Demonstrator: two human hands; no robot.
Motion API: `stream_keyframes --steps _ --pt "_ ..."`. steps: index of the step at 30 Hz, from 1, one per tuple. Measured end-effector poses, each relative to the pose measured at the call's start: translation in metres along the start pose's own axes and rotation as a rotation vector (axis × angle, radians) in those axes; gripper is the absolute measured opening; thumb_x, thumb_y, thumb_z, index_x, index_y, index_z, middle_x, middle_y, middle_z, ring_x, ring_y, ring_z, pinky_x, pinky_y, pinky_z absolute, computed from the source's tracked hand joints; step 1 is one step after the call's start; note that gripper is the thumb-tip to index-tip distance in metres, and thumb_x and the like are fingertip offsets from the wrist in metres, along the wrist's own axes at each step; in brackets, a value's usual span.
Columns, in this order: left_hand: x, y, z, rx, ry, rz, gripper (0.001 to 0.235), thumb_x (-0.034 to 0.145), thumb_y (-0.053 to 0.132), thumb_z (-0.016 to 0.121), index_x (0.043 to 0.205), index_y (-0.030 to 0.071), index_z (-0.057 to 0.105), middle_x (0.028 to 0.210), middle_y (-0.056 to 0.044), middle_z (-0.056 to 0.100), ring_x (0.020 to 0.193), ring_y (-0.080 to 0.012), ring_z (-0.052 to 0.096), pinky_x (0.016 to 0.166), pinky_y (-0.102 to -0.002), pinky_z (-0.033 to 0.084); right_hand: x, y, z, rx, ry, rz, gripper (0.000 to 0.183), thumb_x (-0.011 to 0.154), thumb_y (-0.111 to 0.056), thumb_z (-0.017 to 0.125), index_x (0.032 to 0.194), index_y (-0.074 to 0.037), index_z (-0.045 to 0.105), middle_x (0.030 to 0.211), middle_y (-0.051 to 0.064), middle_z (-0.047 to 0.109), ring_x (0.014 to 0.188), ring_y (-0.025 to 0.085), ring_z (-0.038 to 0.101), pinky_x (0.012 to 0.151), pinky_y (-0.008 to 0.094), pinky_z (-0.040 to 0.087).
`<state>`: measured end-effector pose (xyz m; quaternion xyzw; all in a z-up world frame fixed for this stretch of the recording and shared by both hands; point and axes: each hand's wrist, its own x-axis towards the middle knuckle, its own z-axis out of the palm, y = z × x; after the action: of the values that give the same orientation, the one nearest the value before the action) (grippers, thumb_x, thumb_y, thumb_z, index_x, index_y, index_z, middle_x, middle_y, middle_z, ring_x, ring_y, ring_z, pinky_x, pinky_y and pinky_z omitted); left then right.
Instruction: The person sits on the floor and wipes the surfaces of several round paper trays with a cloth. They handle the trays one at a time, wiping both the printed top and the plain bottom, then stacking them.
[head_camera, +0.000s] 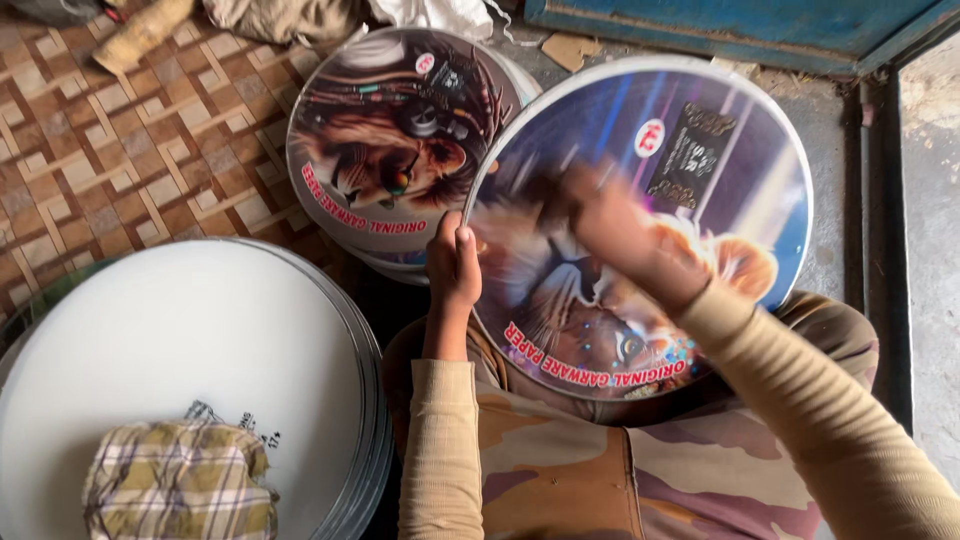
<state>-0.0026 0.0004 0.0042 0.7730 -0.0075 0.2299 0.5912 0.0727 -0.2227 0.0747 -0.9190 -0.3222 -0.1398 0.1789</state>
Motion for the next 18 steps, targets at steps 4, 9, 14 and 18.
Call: stream_keyframes --steps 4,9,14,18 --pt "0.008 0.016 -0.004 -0.062 -0.041 -0.008 0.067 0.103 0.062 0.036 0.100 -0.001 0.058 0.060 -0.008 0.048 0.055 -0.0181 0.050 0.054 -0.034 0.038 0.060 0.065 -0.029 -0.143 0.299 -0.018 0.039 0.087 0.000 0.063 0.122 -0.013 0.074 0.118 0.010 0.070 0.099 0.037 0.065 0.079 0.046 0.055" --pt "0.007 0.014 -0.005 -0.146 -0.030 0.094 0.082 0.098 0.078 0.039 0.107 -0.001 0.058 0.069 -0.004 0.058 0.063 -0.0130 0.058 0.057 -0.030 0.045 0.063 0.041 -0.028 -0.121 0.384 -0.101 0.028 0.091 -0.005 0.070 0.118 -0.011 0.074 0.118 0.010 0.069 0.103 0.036 0.066 0.091 0.046 0.051" --pt "0.000 0.005 -0.003 -0.114 -0.062 -0.020 0.085 0.091 0.083 0.043 0.103 0.000 0.058 0.063 -0.005 0.053 0.057 -0.0127 0.052 0.055 -0.030 0.042 -0.014 -0.069 -0.004 -0.731 -0.331 -0.593 0.025 0.066 -0.025 0.076 0.085 -0.008 0.078 0.094 0.010 0.068 0.091 0.032 0.069 0.077 0.045 0.057" --pt "0.009 0.008 -0.009 -0.056 -0.035 0.073 0.081 0.097 0.080 0.044 0.102 0.000 0.054 0.067 -0.007 0.048 0.061 -0.0136 0.048 0.057 -0.030 0.039 -0.030 -0.059 -0.005 -0.124 -0.423 -0.516 0.021 0.074 -0.023 0.071 0.091 -0.014 0.079 0.100 0.012 0.071 0.096 0.034 0.070 0.083 0.044 0.057"
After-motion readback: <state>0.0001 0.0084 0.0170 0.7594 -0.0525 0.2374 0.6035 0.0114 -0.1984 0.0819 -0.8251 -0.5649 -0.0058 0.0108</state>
